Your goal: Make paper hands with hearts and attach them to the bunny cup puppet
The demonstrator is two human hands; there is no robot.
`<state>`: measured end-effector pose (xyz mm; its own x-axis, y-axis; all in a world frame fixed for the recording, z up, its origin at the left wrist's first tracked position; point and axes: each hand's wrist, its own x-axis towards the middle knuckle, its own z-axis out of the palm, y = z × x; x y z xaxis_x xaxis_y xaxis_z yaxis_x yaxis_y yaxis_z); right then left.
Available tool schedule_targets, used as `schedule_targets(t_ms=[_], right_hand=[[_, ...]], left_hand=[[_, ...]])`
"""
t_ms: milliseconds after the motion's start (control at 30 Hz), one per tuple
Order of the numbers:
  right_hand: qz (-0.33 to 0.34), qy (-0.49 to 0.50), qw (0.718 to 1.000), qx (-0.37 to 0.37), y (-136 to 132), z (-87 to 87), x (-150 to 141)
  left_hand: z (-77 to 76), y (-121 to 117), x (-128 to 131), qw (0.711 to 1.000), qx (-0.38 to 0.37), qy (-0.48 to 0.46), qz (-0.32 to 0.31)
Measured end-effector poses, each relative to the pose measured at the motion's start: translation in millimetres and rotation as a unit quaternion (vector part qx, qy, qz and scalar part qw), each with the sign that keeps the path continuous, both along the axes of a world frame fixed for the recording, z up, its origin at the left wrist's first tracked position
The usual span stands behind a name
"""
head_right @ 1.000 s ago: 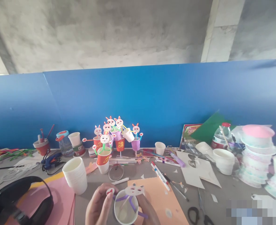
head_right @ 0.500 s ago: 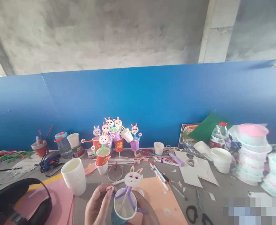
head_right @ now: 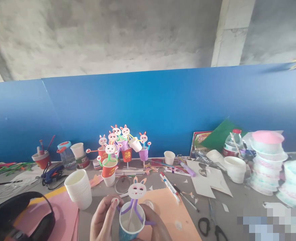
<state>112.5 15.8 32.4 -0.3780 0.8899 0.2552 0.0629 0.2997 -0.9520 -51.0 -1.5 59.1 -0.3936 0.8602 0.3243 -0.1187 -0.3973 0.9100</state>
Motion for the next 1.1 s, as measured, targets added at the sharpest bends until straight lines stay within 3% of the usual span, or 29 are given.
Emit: schedule_targets(t_ms=[167,367,433,600,767,867,967,1033,1100], right_hand=[[-0.003,0.015,1.0,0.004,-5,-1.1,0],[-0.018,0.026,0.999,0.005,-6,-0.1,1],[-0.024,0.016,0.999,0.018,-5,2.2,1],[-0.029,-0.026,0.999,-0.001,-8,9.1,5],[0.0,-0.126,0.99,-0.062,-6,21.6,42],[-0.096,-0.267,0.958,-0.032,-5,25.0,74],[-0.181,-0.451,0.874,-0.018,-7,17.9,97],[-0.195,-0.493,0.848,-0.016,-9,9.3,102],[-0.201,-0.506,0.839,-0.009,-9,0.9,102]], left_hand=[[-3.4,0,-1,0.997,-0.028,-0.049,-0.052],[-15.8,4,2,0.958,-0.072,-0.083,-0.264],[-18.6,5,2,0.946,-0.083,-0.088,-0.301],[-22.3,7,2,0.953,-0.121,-0.081,-0.266],[-26.1,11,3,0.939,-0.192,-0.184,-0.219],[-28.9,11,4,0.932,-0.198,-0.18,-0.245],[-32.0,8,7,0.93,-0.195,-0.15,-0.273],[-33.1,5,10,0.927,-0.194,-0.137,-0.29],[-33.2,3,11,0.925,-0.19,-0.126,-0.303]])
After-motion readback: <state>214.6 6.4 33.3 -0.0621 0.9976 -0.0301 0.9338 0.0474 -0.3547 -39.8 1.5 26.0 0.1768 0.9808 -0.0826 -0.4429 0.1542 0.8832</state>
